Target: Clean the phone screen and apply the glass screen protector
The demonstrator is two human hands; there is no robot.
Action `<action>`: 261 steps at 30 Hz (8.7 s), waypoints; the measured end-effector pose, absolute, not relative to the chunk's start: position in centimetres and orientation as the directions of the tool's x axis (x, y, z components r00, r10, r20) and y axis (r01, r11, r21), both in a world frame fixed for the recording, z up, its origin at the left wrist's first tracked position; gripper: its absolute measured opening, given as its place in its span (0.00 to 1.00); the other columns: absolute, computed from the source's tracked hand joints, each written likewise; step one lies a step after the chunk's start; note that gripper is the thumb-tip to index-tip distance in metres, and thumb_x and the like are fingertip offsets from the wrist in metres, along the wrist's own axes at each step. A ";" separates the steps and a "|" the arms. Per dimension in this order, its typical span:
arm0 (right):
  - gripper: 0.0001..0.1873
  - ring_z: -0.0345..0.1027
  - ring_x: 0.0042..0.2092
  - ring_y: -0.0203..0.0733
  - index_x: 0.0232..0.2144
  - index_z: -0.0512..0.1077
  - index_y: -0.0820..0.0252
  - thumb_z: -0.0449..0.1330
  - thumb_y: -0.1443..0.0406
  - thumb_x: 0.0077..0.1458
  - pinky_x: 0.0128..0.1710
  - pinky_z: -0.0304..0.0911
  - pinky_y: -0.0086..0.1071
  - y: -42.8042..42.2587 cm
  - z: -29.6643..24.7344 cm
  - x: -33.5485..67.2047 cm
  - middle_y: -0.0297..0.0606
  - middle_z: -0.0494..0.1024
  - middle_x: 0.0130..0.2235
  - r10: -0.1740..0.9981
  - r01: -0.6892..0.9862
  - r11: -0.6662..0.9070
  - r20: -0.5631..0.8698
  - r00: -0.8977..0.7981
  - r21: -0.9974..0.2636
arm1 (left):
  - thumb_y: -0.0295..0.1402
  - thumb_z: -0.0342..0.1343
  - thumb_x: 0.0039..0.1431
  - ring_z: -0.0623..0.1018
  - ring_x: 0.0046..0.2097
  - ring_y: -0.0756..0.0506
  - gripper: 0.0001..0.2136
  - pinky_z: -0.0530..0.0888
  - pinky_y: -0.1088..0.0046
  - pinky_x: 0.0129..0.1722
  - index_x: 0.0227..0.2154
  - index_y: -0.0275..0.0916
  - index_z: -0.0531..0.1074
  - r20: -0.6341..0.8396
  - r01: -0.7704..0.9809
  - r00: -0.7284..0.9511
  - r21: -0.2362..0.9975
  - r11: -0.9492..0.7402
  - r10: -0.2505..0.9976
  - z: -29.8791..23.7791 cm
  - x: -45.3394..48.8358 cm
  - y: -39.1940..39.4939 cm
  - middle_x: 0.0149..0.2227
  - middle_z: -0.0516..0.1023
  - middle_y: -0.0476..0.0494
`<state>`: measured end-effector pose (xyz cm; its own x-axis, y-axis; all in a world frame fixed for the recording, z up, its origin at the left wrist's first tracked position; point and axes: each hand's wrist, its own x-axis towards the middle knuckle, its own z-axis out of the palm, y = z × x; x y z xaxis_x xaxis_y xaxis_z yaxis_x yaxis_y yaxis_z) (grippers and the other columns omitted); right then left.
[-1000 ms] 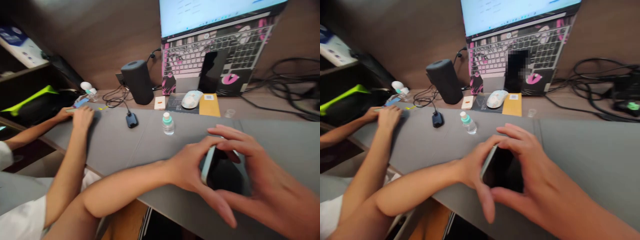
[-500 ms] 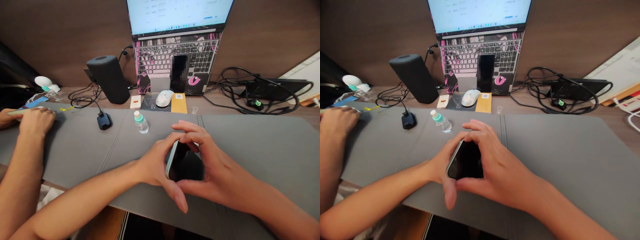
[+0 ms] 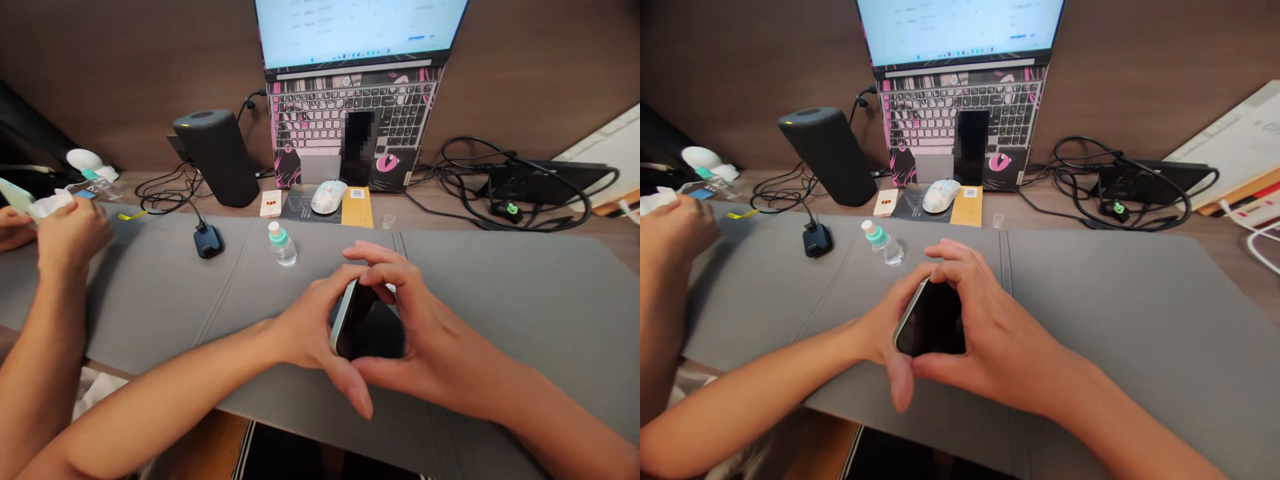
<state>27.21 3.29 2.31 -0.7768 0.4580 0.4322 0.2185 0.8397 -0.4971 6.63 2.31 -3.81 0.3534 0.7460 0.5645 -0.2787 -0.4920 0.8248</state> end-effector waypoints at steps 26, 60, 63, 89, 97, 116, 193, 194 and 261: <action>0.39 0.60 0.73 0.56 0.60 0.53 0.48 0.72 0.52 0.60 0.64 0.72 0.47 3.8 2.0 27.4 0.55 0.61 0.71 0.472 0.200 0.812 0.414 -0.778 -0.549 | 0.60 0.82 0.25 0.82 0.49 0.37 0.49 0.75 0.57 0.55 0.54 0.48 0.74 0.495 -0.247 0.350 0.867 -0.432 0.795 -4.3 6.3 2.0 0.49 0.82 0.44; 0.21 0.78 0.61 0.47 0.58 0.82 0.47 0.70 0.57 0.63 0.60 0.75 0.42 8.9 3.4 30.9 0.35 0.85 0.59 0.492 0.045 0.233 0.078 -0.867 -0.971 | 0.59 0.77 0.46 0.82 0.56 0.34 0.39 0.79 0.57 0.54 0.55 0.45 0.71 0.376 -0.201 0.343 0.925 -0.323 0.861 -2.9 6.0 0.9 0.53 0.83 0.38; 0.13 0.79 0.60 0.48 0.48 0.87 0.49 0.71 0.57 0.62 0.55 0.78 0.38 9.1 3.9 31.1 0.36 0.86 0.57 0.574 0.104 0.274 0.076 -0.815 -0.956 | 0.61 0.76 0.47 0.82 0.58 0.33 0.41 0.78 0.55 0.57 0.57 0.44 0.70 0.348 -0.188 0.321 0.935 -0.301 0.881 -3.1 5.9 0.7 0.55 0.82 0.36; 0.18 0.70 0.26 0.33 0.28 0.81 0.59 0.72 0.51 0.58 0.25 0.69 0.29 11.8 3.6 32.8 0.40 0.82 0.31 0.964 0.266 0.079 0.006 -0.265 -0.961 | 0.61 0.75 0.48 0.79 0.53 0.35 0.39 0.77 0.63 0.49 0.58 0.46 0.72 0.038 0.263 0.449 0.949 -0.172 0.893 -1.0 1.5 1.0 0.56 0.79 0.40; 0.18 0.73 0.26 0.44 0.25 0.80 0.59 0.69 0.53 0.60 0.31 0.70 0.41 13.0 2.8 34.2 0.43 0.81 0.25 0.955 0.665 0.137 -0.081 -0.286 -0.734 | 0.64 0.74 0.46 0.71 0.63 0.29 0.49 0.73 0.47 0.61 0.67 0.47 0.66 -0.096 0.808 0.261 0.566 -0.163 0.961 -2.2 0.8 -5.3 0.63 0.72 0.38; 0.16 0.72 0.44 0.52 0.43 0.82 0.61 0.53 0.66 0.72 0.44 0.67 0.43 7.4 -1.7 27.8 0.50 0.81 0.45 0.597 0.546 0.785 0.116 -0.794 -0.293 | 0.63 0.65 0.61 0.63 0.72 0.33 0.46 0.70 0.49 0.68 0.76 0.57 0.52 0.063 0.853 0.158 0.494 -0.168 0.985 -4.7 0.9 -8.1 0.72 0.67 0.43; 0.09 0.62 0.28 0.34 0.33 0.73 0.57 0.59 0.67 0.69 0.29 0.53 0.32 3.8 -0.4 25.9 0.35 0.74 0.39 0.390 0.352 0.860 0.030 -0.920 -0.370 | 0.60 0.64 0.64 0.70 0.69 0.32 0.38 0.71 0.50 0.67 0.69 0.46 0.65 0.102 0.842 0.168 0.503 -0.196 0.981 -4.0 1.3 -7.9 0.68 0.72 0.36; 0.10 0.61 0.28 0.35 0.33 0.72 0.58 0.57 0.67 0.70 0.30 0.53 0.32 4.6 -0.5 26.1 0.37 0.73 0.39 0.456 0.413 0.841 0.047 -0.889 -0.350 | 0.60 0.64 0.64 0.70 0.69 0.32 0.38 0.71 0.49 0.67 0.69 0.46 0.65 0.107 0.843 0.168 0.500 -0.199 0.980 -4.0 1.3 -7.9 0.68 0.72 0.36; 0.12 0.76 0.37 0.44 0.38 0.78 0.55 0.55 0.61 0.71 0.38 0.65 0.37 5.9 -0.6 26.4 0.38 0.83 0.37 0.635 0.426 0.726 0.289 -0.716 -0.540 | 0.25 0.49 0.75 0.73 0.35 0.47 0.15 0.74 0.72 0.31 0.47 0.38 0.82 0.396 0.934 0.293 0.075 -0.349 0.870 -2.4 0.8 -7.8 0.37 0.76 0.43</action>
<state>26.45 5.90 -0.62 -0.7162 0.6352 0.2892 0.4262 0.7261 -0.5396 0.77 -7.76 -2.37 0.2929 0.8705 0.3956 0.9343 -0.3485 0.0751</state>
